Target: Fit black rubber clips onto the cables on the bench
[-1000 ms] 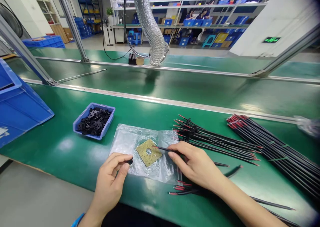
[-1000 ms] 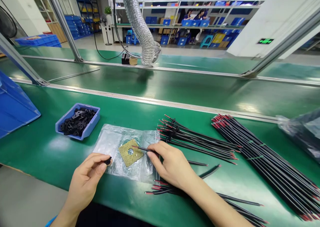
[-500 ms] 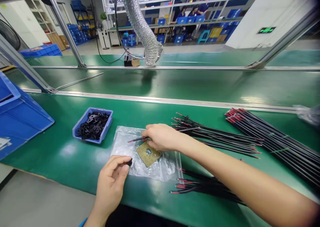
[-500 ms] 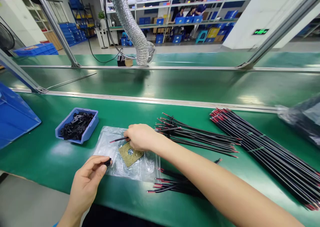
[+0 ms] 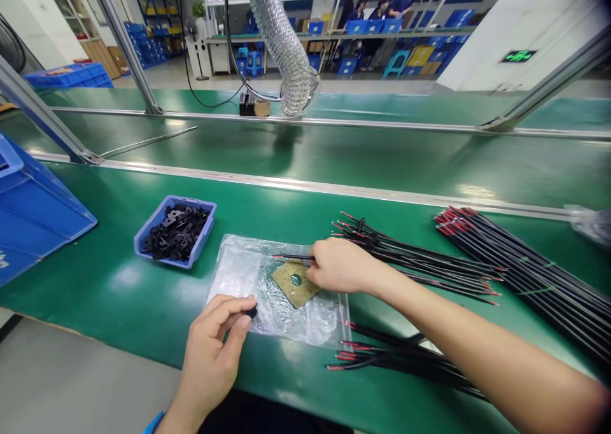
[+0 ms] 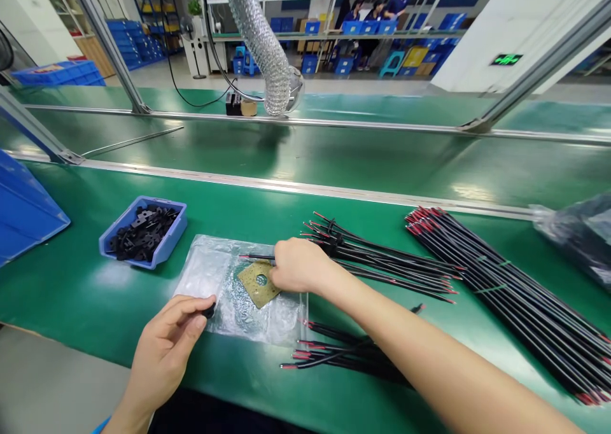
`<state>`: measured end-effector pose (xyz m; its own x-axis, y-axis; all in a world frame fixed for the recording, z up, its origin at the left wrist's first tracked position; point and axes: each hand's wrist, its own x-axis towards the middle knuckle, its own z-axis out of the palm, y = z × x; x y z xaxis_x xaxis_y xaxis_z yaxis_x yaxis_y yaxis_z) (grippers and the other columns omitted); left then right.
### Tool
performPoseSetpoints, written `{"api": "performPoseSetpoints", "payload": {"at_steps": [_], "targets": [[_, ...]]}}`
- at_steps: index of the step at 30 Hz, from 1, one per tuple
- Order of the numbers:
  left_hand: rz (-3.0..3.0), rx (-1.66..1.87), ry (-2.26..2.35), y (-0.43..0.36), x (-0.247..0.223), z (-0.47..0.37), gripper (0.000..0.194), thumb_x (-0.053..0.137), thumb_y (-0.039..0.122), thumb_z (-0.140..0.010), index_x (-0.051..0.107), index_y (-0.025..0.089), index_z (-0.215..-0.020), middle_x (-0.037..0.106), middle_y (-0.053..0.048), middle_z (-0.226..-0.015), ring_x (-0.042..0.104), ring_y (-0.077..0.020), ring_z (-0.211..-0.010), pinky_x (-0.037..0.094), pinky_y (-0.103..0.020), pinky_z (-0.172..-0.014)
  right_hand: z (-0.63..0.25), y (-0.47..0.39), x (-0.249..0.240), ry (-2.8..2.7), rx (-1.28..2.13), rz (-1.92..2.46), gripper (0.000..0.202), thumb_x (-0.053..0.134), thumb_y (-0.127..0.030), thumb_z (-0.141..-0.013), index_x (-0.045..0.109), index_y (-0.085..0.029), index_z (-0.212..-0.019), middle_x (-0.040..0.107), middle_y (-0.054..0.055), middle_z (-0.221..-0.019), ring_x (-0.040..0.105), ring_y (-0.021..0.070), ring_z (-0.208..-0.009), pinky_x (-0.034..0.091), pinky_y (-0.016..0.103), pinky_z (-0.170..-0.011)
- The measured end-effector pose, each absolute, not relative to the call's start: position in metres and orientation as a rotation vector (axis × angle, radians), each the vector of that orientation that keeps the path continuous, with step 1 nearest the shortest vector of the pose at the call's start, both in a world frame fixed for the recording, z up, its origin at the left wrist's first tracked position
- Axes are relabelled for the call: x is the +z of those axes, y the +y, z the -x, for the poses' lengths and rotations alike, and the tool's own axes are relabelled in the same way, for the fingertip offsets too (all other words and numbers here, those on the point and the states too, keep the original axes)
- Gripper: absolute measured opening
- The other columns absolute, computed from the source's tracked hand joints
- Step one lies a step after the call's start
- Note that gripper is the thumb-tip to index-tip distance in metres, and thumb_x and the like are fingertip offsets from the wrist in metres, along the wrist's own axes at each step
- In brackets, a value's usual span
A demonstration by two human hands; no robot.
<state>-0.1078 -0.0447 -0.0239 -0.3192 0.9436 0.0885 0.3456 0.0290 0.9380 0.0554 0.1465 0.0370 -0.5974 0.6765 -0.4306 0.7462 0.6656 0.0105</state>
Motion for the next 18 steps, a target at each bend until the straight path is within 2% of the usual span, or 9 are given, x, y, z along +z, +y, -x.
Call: {"api": "performPoseSetpoints", "payload": {"at_steps": [4, 8, 11, 14, 16, 18], "targets": [[-1.316, 1.301, 1.72, -0.044, -0.023, 0.107, 0.02, 0.056, 0.025, -0.094, 0.072, 0.023, -0.106, 0.066, -0.005, -0.098, 0.064, -0.016, -0.089, 0.053, -0.023, -0.077, -0.066, 0.134, 0.035, 2.537, -0.224, -1.146, 0.025, 0.049, -0.021, -0.085, 0.071, -0.011, -0.08, 0.072, 0.016, -0.081, 0.07, 0.0269, -0.08, 0.049, 0.033, -0.067], [-1.331, 1.312, 1.727, -0.045, -0.023, 0.108, 0.019, 0.056, 0.025, -0.094, 0.072, 0.024, -0.105, 0.066, -0.005, -0.098, 0.064, -0.0153, -0.089, 0.053, -0.022, -0.076, -0.085, 0.117, 0.039, 2.601, -0.177, -1.201, 0.03, 0.045, -0.029, -0.092, 0.065, -0.008, -0.101, 0.068, 0.017, -0.097, 0.068, 0.029, -0.083, 0.052, 0.039, -0.072], [-1.299, 1.338, 1.727, -0.046, -0.025, 0.107, 0.018, 0.058, 0.025, -0.093, 0.072, 0.023, -0.104, 0.067, -0.005, -0.099, 0.065, -0.0157, -0.09, 0.054, -0.022, -0.076, -0.107, 0.101, 0.035, 2.86, -0.32, -1.09, 0.035, 0.035, -0.031, -0.099, 0.058, -0.011, -0.117, 0.062, 0.015, -0.105, 0.065, 0.0247, -0.091, 0.053, 0.038, -0.08], [-1.109, 1.42, 1.673, -0.046, -0.028, 0.105, 0.021, 0.062, 0.027, -0.091, 0.068, 0.022, -0.11, 0.068, -0.005, -0.098, 0.07, -0.0177, -0.09, 0.058, -0.026, -0.08, -0.127, 0.089, 0.018, 3.15, -0.6, -0.962, 0.036, 0.027, -0.02, -0.099, 0.054, -0.015, -0.123, 0.059, 0.009, -0.097, 0.063, 0.0167, -0.082, 0.055, 0.029, -0.073], [-0.958, 1.46, 1.603, -0.046, -0.029, 0.105, 0.023, 0.064, 0.029, -0.089, 0.066, 0.02, -0.11, 0.069, -0.005, -0.094, 0.073, -0.0195, -0.087, 0.06, -0.029, -0.08, -0.134, 0.085, 0.004, 3.225, -0.706, -0.957, 0.034, 0.03, -0.016, -0.099, 0.053, -0.016, -0.123, 0.06, 0.007, -0.093, 0.062, 0.0147, -0.077, 0.054, 0.026, -0.07], [-0.903, 1.485, 1.553, -0.044, -0.028, 0.105, 0.019, 0.066, 0.029, -0.087, 0.068, 0.018, -0.103, 0.07, -0.005, -0.091, 0.074, -0.0199, -0.083, 0.062, -0.029, -0.079, -0.135, 0.083, -0.007, 3.278, -0.77, -0.955, 0.027, 0.036, -0.017, -0.098, 0.055, -0.016, -0.118, 0.062, 0.007, -0.093, 0.062, 0.0149, -0.081, 0.054, 0.027, -0.073]]}}
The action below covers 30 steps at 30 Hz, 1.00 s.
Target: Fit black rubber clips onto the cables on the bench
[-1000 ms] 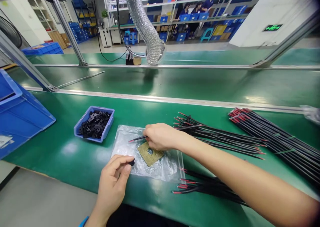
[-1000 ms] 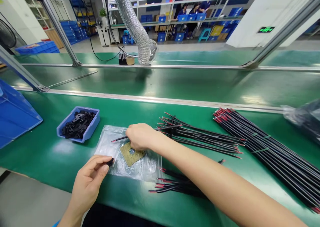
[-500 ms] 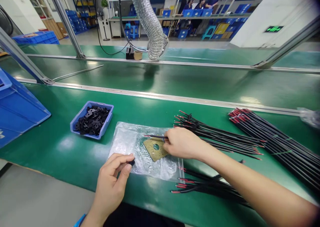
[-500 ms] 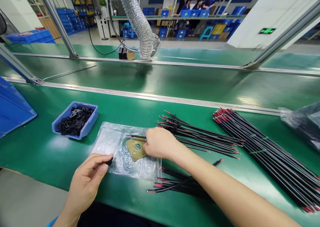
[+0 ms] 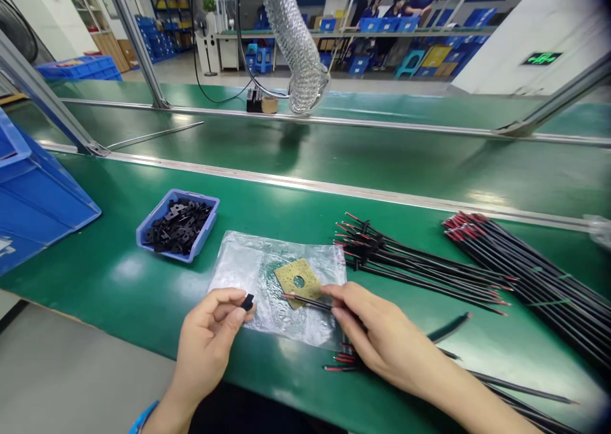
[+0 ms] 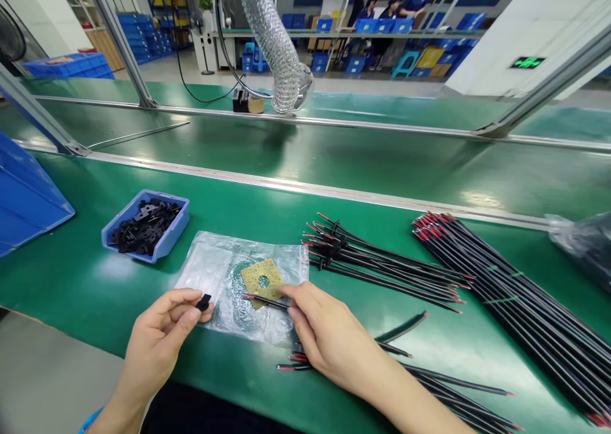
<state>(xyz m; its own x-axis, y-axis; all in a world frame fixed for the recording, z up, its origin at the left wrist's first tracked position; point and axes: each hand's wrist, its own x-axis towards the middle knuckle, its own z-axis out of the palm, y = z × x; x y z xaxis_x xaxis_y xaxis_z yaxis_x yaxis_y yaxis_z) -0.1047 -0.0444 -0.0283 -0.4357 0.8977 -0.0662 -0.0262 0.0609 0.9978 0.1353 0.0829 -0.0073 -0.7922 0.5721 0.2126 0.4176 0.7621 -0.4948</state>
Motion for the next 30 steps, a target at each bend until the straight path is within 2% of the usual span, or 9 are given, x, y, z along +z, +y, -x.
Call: {"api": "performPoseSetpoints", "payload": {"at_steps": [3, 9, 18, 23, 27, 30], "targets": [[-0.961, 1.533, 1.542, -0.042, -0.026, 0.105, 0.012, 0.068, 0.026, -0.086, 0.072, 0.018, -0.095, 0.068, -0.005, -0.094, 0.074, -0.0185, -0.08, 0.062, -0.028, -0.077, -0.132, 0.082, -0.018, -2.602, 0.568, 0.735, 0.023, 0.04, -0.016, -0.098, 0.061, -0.017, -0.107, 0.064, 0.007, -0.091, 0.062, 0.0159, -0.082, 0.053, 0.027, -0.074], [-1.087, 1.531, 1.596, -0.042, -0.025, 0.107, 0.012, 0.068, 0.023, -0.086, 0.076, 0.021, -0.095, 0.067, -0.006, -0.099, 0.072, -0.0157, -0.075, 0.063, -0.026, -0.072, -0.126, 0.078, -0.025, -2.681, 0.32, 0.82, 0.026, 0.041, -0.016, -0.095, 0.067, -0.017, -0.093, 0.06, 0.006, -0.08, 0.058, 0.0182, -0.075, 0.048, 0.029, -0.065], [-1.078, 1.51, 1.634, -0.046, -0.029, 0.111, 0.015, 0.071, 0.023, -0.084, 0.078, 0.024, -0.098, 0.067, -0.005, -0.105, 0.072, -0.0165, -0.08, 0.063, -0.025, -0.074, -0.121, 0.072, -0.027, -2.638, 0.312, 0.888, 0.022, 0.043, -0.014, -0.09, 0.062, -0.018, -0.079, 0.057, 0.005, -0.077, 0.054, 0.0168, -0.072, 0.043, 0.027, -0.065], [-0.973, 1.552, 1.597, -0.044, -0.028, 0.109, 0.011, 0.074, 0.023, -0.082, 0.078, 0.022, -0.092, 0.07, -0.005, -0.096, 0.072, -0.0157, -0.077, 0.063, -0.024, -0.071, -0.12, 0.07, -0.027, -2.614, 0.353, 0.871, 0.02, 0.044, -0.01, -0.086, 0.057, -0.019, -0.073, 0.056, 0.005, -0.075, 0.053, 0.017, -0.07, 0.043, 0.027, -0.061], [-0.766, 1.589, 1.542, -0.042, -0.028, 0.102, 0.015, 0.078, 0.026, -0.078, 0.075, 0.017, -0.089, 0.073, -0.004, -0.082, 0.073, -0.0181, -0.073, 0.063, -0.025, -0.065, -0.122, 0.073, -0.022, -2.601, 0.426, 0.846, 0.019, 0.045, -0.008, -0.085, 0.058, -0.019, -0.077, 0.057, 0.004, -0.076, 0.056, 0.0177, -0.072, 0.047, 0.028, -0.064], [-0.661, 1.575, 1.53, -0.041, -0.028, 0.094, 0.023, 0.08, 0.03, -0.076, 0.072, 0.014, -0.089, 0.075, -0.005, -0.076, 0.074, -0.0199, -0.07, 0.063, -0.027, -0.065, -0.127, 0.073, -0.011, -2.565, 0.535, 0.809, 0.022, 0.044, -0.01, -0.089, 0.062, -0.02, -0.097, 0.06, 0.005, -0.084, 0.059, 0.0189, -0.079, 0.052, 0.031, -0.069]]}}
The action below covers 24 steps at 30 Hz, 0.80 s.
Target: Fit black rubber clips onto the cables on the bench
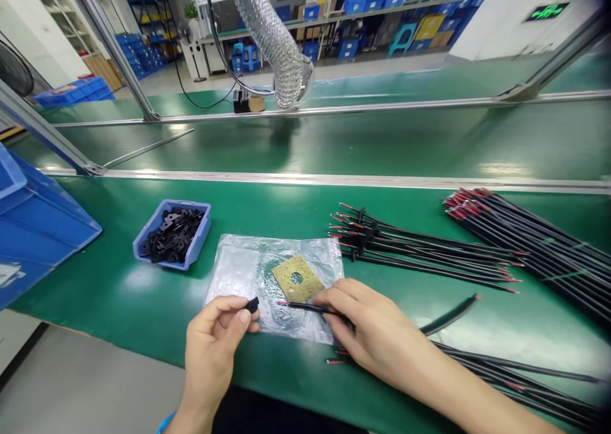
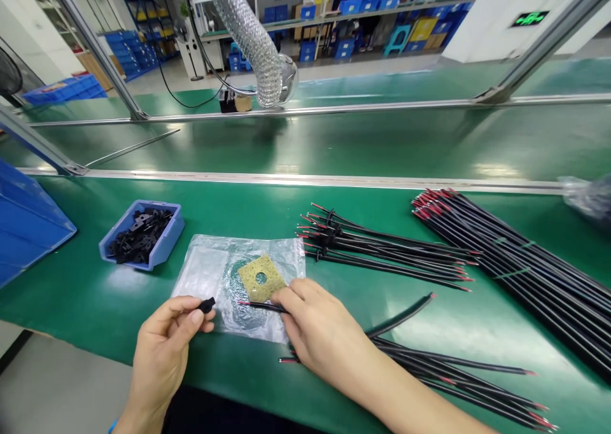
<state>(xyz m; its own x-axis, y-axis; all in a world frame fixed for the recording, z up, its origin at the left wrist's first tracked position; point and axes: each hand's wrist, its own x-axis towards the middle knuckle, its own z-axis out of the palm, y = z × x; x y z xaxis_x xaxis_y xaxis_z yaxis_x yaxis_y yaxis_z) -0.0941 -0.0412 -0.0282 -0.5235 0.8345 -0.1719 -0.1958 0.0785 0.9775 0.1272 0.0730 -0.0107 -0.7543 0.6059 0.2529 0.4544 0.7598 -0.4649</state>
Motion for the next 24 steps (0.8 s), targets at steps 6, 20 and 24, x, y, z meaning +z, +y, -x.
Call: {"api": "performPoseSetpoints", "payload": {"at_steps": [6, 20, 24], "targets": [[-0.544, 1.591, 1.419, -0.038, -0.028, 0.076, 0.023, 0.08, 0.032, -0.077, 0.069, 0.016, -0.09, 0.076, -0.004, -0.079, 0.074, -0.0168, -0.072, 0.061, -0.024, -0.069, -0.132, 0.061, 0.011, -2.396, 0.653, 0.63, 0.025, 0.045, -0.012, -0.094, 0.057, -0.022, -0.114, 0.055, 0.004, -0.086, 0.058, 0.0124, -0.071, 0.051, 0.022, -0.06], [-1.128, 1.62, 1.56, -0.043, -0.017, 0.063, 0.01, 0.067, 0.018, -0.087, 0.074, 0.024, -0.09, 0.063, -0.001, -0.081, 0.07, -0.0149, -0.072, 0.061, -0.025, -0.067, -0.13, 0.05, 0.007, -2.417, 0.268, 0.68, 0.018, 0.044, -0.015, -0.096, 0.059, -0.018, -0.107, 0.056, 0.004, -0.081, 0.056, 0.011, -0.055, 0.046, 0.023, -0.046], [-1.36, 1.634, 1.628, -0.045, -0.017, 0.067, 0.019, 0.068, 0.01, -0.084, 0.075, 0.026, -0.092, 0.065, 0.0, -0.079, 0.066, -0.0119, -0.068, 0.056, -0.019, -0.059, -0.131, 0.048, 0.005, -2.435, 0.157, 0.616, 0.021, 0.042, -0.017, -0.098, 0.061, -0.016, -0.108, 0.059, 0.005, -0.08, 0.06, 0.0124, -0.059, 0.047, 0.024, -0.047]]}}
